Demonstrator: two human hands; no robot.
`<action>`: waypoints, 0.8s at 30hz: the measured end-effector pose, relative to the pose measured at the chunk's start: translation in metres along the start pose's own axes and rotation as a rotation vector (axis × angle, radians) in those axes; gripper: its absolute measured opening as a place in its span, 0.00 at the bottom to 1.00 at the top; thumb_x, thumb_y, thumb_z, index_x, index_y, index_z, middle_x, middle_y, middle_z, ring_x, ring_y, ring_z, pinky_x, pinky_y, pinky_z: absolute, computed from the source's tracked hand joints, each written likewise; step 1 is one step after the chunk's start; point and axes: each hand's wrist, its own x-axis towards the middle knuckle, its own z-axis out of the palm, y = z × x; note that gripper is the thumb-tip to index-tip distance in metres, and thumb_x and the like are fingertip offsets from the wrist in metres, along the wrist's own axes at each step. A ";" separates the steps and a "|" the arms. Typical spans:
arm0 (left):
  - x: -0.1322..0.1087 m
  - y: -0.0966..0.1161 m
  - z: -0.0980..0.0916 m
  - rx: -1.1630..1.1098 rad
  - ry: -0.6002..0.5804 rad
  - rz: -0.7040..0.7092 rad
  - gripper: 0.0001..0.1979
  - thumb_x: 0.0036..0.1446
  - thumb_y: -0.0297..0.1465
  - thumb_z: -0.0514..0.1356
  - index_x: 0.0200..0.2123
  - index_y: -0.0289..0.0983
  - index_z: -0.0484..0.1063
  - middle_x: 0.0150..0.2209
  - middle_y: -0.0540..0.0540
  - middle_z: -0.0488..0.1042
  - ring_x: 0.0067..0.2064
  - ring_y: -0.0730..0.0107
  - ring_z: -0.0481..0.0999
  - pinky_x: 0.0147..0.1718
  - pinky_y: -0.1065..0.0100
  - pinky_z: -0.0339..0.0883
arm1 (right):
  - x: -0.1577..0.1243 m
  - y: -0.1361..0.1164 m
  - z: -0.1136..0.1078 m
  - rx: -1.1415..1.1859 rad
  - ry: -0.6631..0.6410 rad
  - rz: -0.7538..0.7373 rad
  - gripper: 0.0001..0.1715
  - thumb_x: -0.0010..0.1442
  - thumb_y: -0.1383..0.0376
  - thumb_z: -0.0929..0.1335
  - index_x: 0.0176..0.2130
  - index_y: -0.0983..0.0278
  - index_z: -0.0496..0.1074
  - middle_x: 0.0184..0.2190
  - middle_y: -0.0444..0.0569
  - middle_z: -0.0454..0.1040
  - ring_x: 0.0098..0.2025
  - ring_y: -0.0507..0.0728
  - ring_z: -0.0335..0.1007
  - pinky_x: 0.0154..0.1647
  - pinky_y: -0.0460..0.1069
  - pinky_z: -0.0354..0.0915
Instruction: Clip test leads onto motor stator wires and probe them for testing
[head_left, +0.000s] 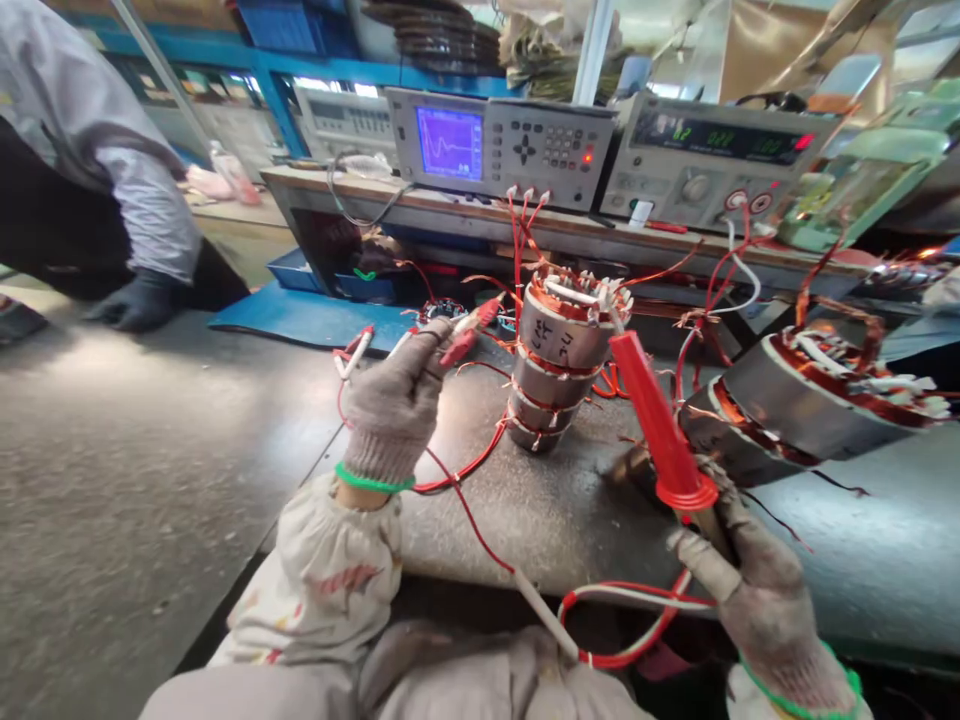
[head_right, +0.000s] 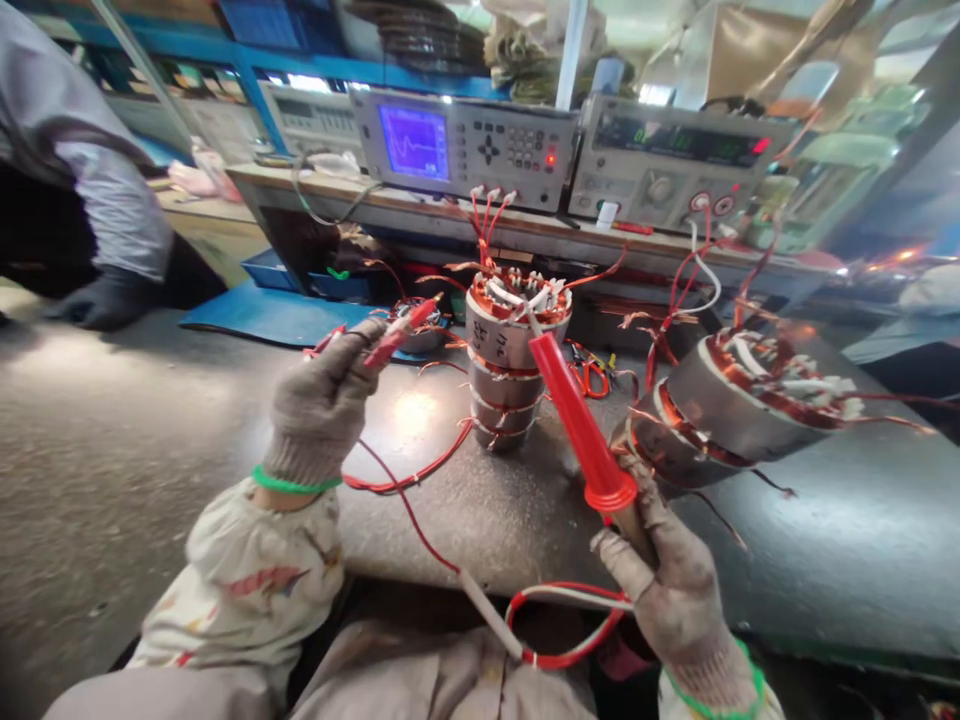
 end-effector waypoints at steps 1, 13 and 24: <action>-0.002 0.002 -0.001 0.007 0.008 0.019 0.20 0.67 0.36 0.54 0.59 0.41 0.74 0.54 0.46 0.80 0.55 0.59 0.79 0.56 0.60 0.73 | -0.002 0.001 0.001 0.006 -0.011 0.003 0.36 0.64 0.60 0.70 0.68 0.52 0.62 0.58 0.45 0.77 0.55 0.62 0.77 0.56 0.51 0.74; -0.063 -0.015 0.015 -0.034 -0.161 -0.140 0.21 0.64 0.35 0.54 0.55 0.37 0.76 0.53 0.46 0.80 0.54 0.62 0.80 0.56 0.63 0.74 | -0.058 0.014 0.007 0.052 -0.171 0.016 0.40 0.66 0.65 0.68 0.72 0.52 0.54 0.65 0.44 0.68 0.61 0.58 0.70 0.61 0.49 0.66; -0.093 -0.052 0.042 -0.010 -0.387 -0.412 0.24 0.63 0.36 0.53 0.58 0.34 0.75 0.55 0.43 0.79 0.57 0.61 0.78 0.59 0.64 0.69 | -0.111 0.023 0.014 0.097 -0.268 0.146 0.40 0.66 0.67 0.68 0.72 0.52 0.53 0.64 0.44 0.69 0.59 0.57 0.73 0.59 0.48 0.68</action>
